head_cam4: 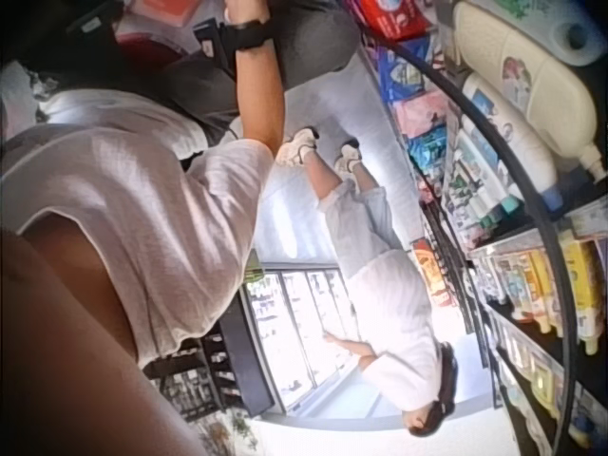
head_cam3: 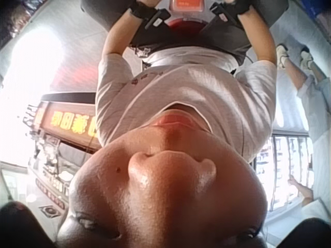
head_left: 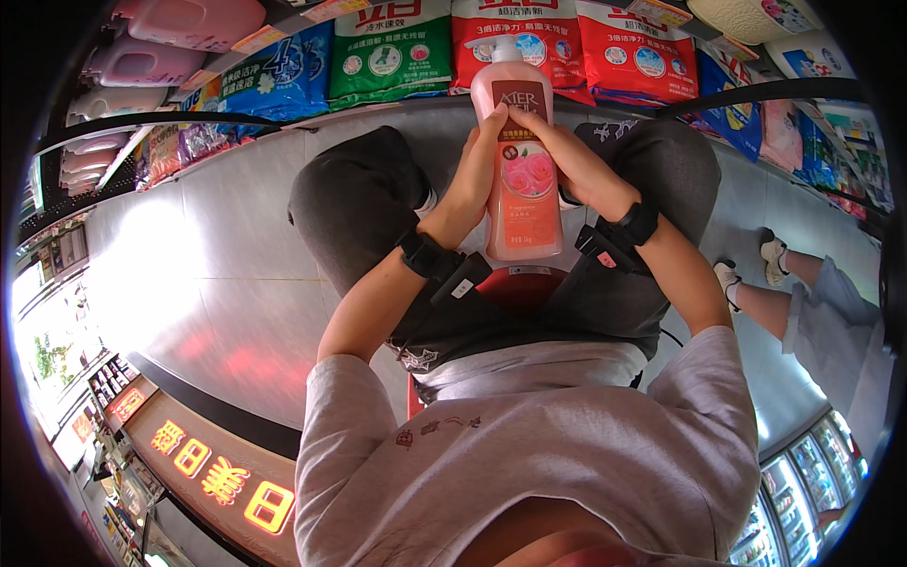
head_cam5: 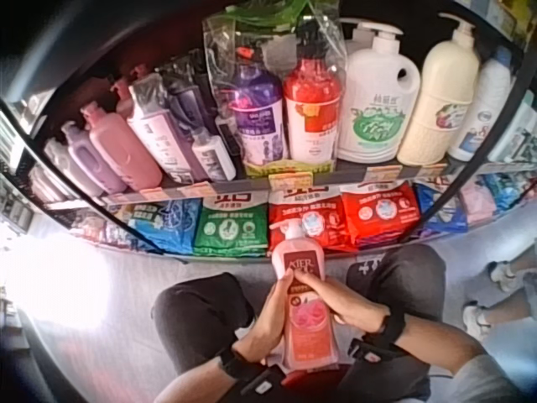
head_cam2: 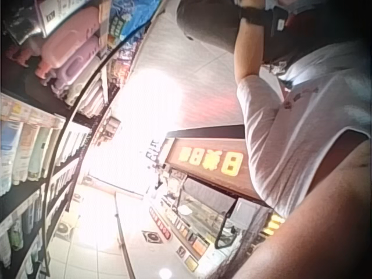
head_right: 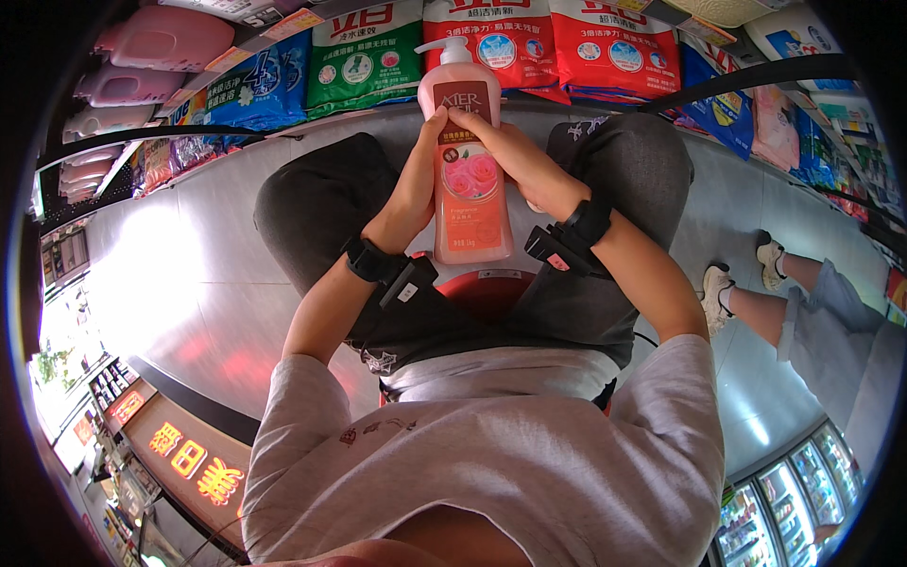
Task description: The person removes a bottle from a store shelf, holds it on their lap while turning it over to read the back, replaces it, and then repeats the process with another bottle.
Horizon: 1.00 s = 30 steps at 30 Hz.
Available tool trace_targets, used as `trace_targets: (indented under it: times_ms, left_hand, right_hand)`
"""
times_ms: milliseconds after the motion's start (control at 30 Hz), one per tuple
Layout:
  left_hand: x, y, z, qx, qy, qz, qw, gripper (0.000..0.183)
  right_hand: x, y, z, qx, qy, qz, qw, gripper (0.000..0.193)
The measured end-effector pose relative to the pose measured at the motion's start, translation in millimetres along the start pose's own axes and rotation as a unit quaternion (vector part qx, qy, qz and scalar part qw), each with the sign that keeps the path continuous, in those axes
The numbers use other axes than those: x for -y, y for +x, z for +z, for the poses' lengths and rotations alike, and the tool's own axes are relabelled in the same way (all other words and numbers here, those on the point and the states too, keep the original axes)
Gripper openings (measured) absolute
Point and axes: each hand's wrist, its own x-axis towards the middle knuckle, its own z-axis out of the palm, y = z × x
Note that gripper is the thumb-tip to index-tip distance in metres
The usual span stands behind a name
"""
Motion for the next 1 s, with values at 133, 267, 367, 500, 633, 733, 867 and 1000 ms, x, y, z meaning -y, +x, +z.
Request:
trace_targets:
  times_ms: [133, 267, 367, 500, 633, 733, 867, 1000]
  left_hand:
    - [0.6, 0.8, -0.8, 0.001, 0.000, 0.004, 1.000, 0.049]
    - [0.8, 1.0, -1.0, 0.002, -0.003, 0.004, 1.000, 0.049]
    - [0.0, 0.2, 0.2, 0.003, -0.007, 0.001, 1.000, 0.049]
    - [-0.9, -0.2, 0.9, 0.002, -0.006, 0.004, 1.000, 0.049]
    - [-0.2, 0.4, 0.4, 0.000, -0.001, 0.020, 1.000, 0.048]
    - [-2.4, -0.8, 2.5, -0.013, 0.015, 0.065, 0.998, 0.046]
    - [-6.6, -2.0, 7.7, -0.016, 0.031, 0.100, 0.994, 0.044]
    - [-9.5, -4.0, 8.8, -0.028, 0.057, 0.112, 0.992, 0.042]
  right_hand:
    - [0.5, -0.4, 1.2, -0.002, 0.003, -0.005, 1.000, 0.049]
    - [2.5, -1.6, 2.3, -0.003, -0.003, 0.000, 1.000, 0.049]
    - [1.8, -1.0, 1.1, -0.002, -0.002, 0.000, 1.000, 0.049]
    - [2.5, -1.8, 2.2, -0.003, 0.002, 0.003, 1.000, 0.048]
    - [5.9, -4.2, 4.9, 0.002, 0.001, -0.005, 1.000, 0.048]
    - [10.0, -8.3, 8.9, 0.002, -0.009, -0.025, 1.000, 0.045]
    - [14.5, -12.2, 10.4, 0.003, -0.042, -0.078, 0.996, 0.045]
    - [17.6, -14.5, 12.1, 0.006, -0.067, -0.092, 0.994, 0.047]
